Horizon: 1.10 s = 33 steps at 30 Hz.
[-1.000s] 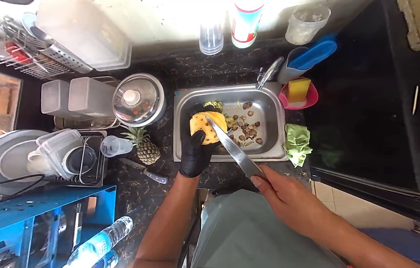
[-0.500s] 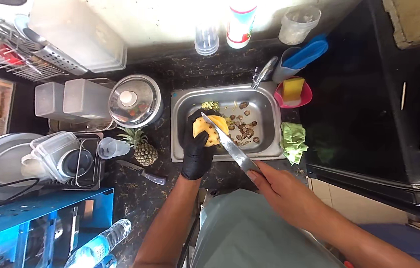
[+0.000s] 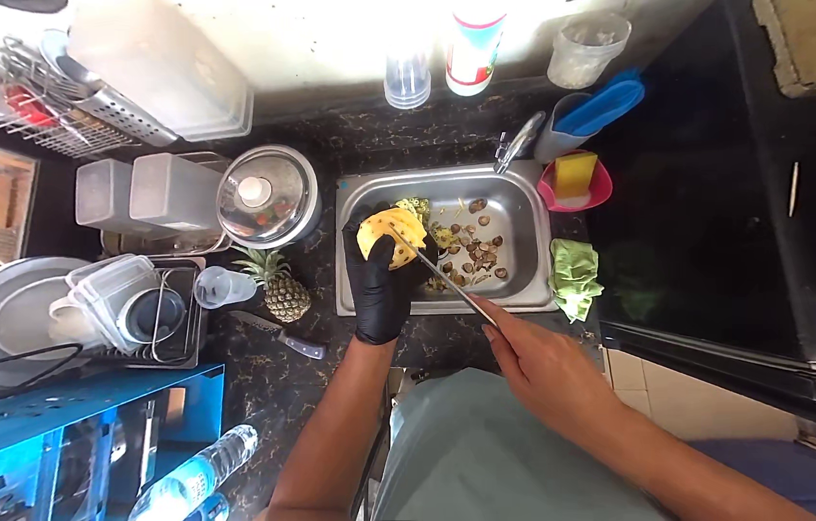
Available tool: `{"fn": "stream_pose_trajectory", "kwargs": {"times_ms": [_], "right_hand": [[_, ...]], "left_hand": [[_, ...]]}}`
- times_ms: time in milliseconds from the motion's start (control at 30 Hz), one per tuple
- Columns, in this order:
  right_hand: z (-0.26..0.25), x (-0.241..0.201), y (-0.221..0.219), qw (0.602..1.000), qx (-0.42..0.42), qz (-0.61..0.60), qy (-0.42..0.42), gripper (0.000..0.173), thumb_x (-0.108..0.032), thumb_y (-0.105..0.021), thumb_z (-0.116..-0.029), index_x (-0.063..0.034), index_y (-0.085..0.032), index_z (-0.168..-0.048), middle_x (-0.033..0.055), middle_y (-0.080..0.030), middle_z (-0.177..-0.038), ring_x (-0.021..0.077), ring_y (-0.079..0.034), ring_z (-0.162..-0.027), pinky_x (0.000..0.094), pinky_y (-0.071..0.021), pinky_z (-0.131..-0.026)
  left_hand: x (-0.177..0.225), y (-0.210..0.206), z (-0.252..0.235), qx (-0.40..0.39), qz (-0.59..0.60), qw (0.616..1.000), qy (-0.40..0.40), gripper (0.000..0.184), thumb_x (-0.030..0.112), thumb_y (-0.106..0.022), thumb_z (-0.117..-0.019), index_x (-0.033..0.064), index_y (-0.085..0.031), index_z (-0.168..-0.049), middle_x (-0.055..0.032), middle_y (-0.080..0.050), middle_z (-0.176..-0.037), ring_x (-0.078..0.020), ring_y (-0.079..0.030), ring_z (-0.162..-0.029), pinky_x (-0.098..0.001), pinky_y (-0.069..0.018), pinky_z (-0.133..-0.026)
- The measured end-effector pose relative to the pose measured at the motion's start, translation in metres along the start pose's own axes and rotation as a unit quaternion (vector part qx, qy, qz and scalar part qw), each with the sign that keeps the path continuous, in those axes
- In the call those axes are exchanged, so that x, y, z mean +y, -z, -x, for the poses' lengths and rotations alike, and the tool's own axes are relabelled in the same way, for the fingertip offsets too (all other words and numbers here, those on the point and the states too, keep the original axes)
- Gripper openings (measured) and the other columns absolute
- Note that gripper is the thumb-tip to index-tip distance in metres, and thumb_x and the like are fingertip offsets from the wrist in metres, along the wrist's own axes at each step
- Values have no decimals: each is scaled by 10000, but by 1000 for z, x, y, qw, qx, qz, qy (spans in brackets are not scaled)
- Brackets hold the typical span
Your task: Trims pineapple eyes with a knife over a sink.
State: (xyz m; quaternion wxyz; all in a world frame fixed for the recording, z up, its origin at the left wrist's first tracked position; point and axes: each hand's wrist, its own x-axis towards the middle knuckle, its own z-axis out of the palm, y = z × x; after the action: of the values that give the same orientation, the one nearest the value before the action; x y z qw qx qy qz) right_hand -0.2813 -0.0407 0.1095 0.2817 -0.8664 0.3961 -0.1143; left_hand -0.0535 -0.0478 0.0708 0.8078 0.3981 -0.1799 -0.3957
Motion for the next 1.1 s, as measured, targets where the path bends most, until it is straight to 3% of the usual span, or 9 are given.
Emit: {"fn": "stream_pose_trajectory", "kwargs": {"times_ms": [200, 267, 333, 433, 600, 700, 833, 1000, 1100], "right_hand": [[-2, -6, -6, 998, 6, 62, -21, 462, -229, -415, -1065, -182, -546, -1506, 64, -642, -754, 227, -617, -544, 387, -511, -466], [-2, -7, -7, 997, 0, 69, -23, 470, -230, -417, -1062, -187, -535, -1515, 66, -649, -760, 231, -624, -549, 385, -514, -467], [-4, -9, -8, 997, -8, 67, -26, 470, -234, -408, -1069, -187, -525, -1521, 66, -655, -768, 234, -630, -558, 385, -520, -477], [-13, -11, -1, 998, 6, 55, -26, 451, -243, -411, -1076, -172, -544, -1502, 67, -675, -783, 229, -642, -573, 387, -532, -493], [-21, -5, 4, 998, -12, 26, -49, 456, -271, -381, -1096, -166, -508, -1521, 65, -673, -780, 235, -648, -616, 409, -544, -544], [-26, -2, 20, 995, 40, -52, -72, 426, -270, -413, -1094, -136, -552, -1474, 69, -668, -757, 210, -618, -588, 424, -537, -533], [-25, 24, 48, 988, 90, -87, -86, 406, -332, -421, -1103, -131, -571, -1422, 13, -602, -708, 115, -555, -542, 342, -500, -489], [-8, 45, 36, 993, -55, -40, -100, 445, -392, -374, -1102, -113, -578, -1383, 79, -619, -707, 257, -607, -574, 483, -510, -515], [5, 25, 33, 986, -64, -138, -68, 360, -416, -399, -1099, -149, -614, -1207, -34, -526, -633, 96, -520, -492, 310, -467, -440]], "left_hand": [[-1, -11, 12, -6, -6, 1000, -14, 595, 191, -791, -842, 159, -471, -1342, -95, -623, -1256, -218, -669, -1089, -419, -614, -858], [-4, -2, 11, -16, -29, 999, -19, 556, 238, -736, -902, 168, -448, -1372, -82, -608, -1279, -211, -637, -1132, -418, -571, -931], [-13, 4, 13, -14, -38, 999, -31, 534, 250, -689, -941, 139, -435, -1397, -132, -601, -1271, -263, -653, -1103, -467, -592, -880], [-23, -2, 23, -21, -29, 999, -15, 596, 263, -737, -895, 131, -467, -1410, -137, -591, -1313, -263, -632, -1142, -459, -575, -915], [-17, -2, 20, -13, -22, 1000, -14, 628, 247, -752, -884, 121, -437, -1412, -188, -593, -1296, -321, -667, -1085, -507, -618, -786], [-9, -10, 18, 21, -31, 999, -12, 640, 210, -757, -879, 112, -428, -1420, -166, -598, -1282, -292, -655, -1111, -492, -607, -855], [10, 13, 0, -21, -5, 998, 53, 579, 369, -663, -974, 162, -413, -1453, -97, -591, -1332, -224, -604, -1211, -449, -515, -1037], [11, 23, -7, -71, 44, 994, 64, 720, 507, -829, -784, 152, -519, -1327, -71, -640, -1264, -209, -622, -1200, -396, -547, -992], [13, 19, -9, -121, 39, 991, 38, 679, 406, -886, -746, 153, -572, -1293, -70, -666, -1218, -215, -645, -1155, -407, -564, -964]]}}
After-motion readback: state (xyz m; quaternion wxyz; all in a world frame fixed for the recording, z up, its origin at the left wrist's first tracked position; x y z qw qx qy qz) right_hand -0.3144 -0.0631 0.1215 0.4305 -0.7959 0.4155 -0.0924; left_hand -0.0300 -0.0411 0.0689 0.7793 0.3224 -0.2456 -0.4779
